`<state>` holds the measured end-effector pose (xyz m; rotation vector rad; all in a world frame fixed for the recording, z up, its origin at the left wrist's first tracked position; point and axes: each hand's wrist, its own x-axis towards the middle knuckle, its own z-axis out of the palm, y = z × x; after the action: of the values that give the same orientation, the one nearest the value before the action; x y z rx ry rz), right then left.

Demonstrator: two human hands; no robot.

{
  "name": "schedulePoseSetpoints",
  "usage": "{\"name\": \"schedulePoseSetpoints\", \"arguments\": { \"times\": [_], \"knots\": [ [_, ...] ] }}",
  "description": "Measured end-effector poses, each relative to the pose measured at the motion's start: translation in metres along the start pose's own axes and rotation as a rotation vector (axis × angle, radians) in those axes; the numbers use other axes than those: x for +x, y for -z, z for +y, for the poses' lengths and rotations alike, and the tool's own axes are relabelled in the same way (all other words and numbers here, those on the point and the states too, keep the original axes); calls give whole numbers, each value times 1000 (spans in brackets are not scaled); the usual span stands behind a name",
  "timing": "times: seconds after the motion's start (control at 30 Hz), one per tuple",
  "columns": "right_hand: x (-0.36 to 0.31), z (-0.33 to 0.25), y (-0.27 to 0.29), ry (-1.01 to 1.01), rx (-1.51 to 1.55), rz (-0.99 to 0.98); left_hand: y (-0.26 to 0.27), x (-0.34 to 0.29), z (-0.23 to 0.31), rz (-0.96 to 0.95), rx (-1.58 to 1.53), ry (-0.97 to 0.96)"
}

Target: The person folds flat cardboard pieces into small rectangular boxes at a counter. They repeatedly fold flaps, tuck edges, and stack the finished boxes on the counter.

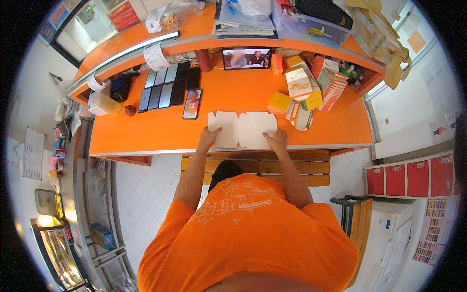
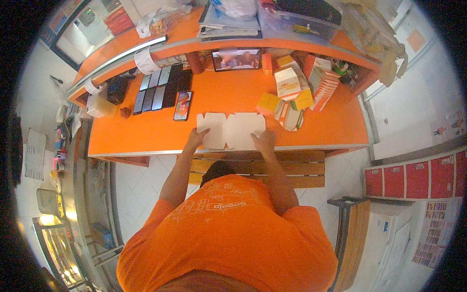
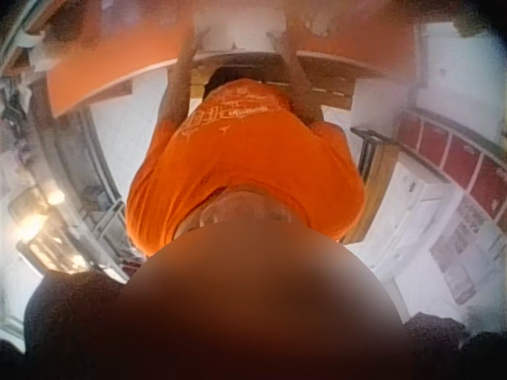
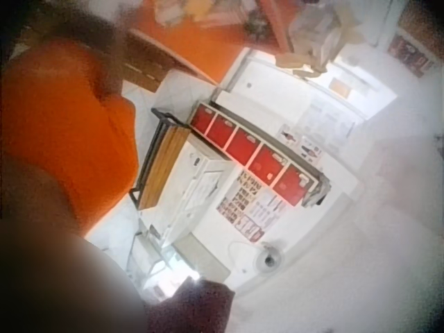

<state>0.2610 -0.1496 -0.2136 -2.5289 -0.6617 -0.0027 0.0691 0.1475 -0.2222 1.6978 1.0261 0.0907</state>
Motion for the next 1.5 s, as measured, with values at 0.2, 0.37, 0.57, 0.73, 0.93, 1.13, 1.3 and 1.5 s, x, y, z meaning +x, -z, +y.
{"name": "schedulePoseSetpoints", "arguments": {
  "times": [0.2,0.37,0.57,0.73,0.93,1.13,1.3,1.5],
  "knots": [
    [12,0,28,-304,821,-348,23,-33,10,-259,-329,-83],
    [0,-22,51,-371,1074,-327,25,-97,36,-244,-587,-55],
    [-18,-85,47,-69,531,86,8,-178,93,-300,-259,-471],
    [-14,-99,47,-107,812,143,15,-223,121,-472,-347,-402],
    [-9,-100,42,-105,843,236,19,-230,129,-462,-438,-399],
    [8,-78,62,-321,1176,-67,37,-219,112,-320,-251,-415],
    [-8,-62,93,-495,1425,-341,66,-154,76,-2,-470,-391],
    [-31,-112,75,-343,1573,-182,18,-153,45,130,-1581,-152]
  ]
}}
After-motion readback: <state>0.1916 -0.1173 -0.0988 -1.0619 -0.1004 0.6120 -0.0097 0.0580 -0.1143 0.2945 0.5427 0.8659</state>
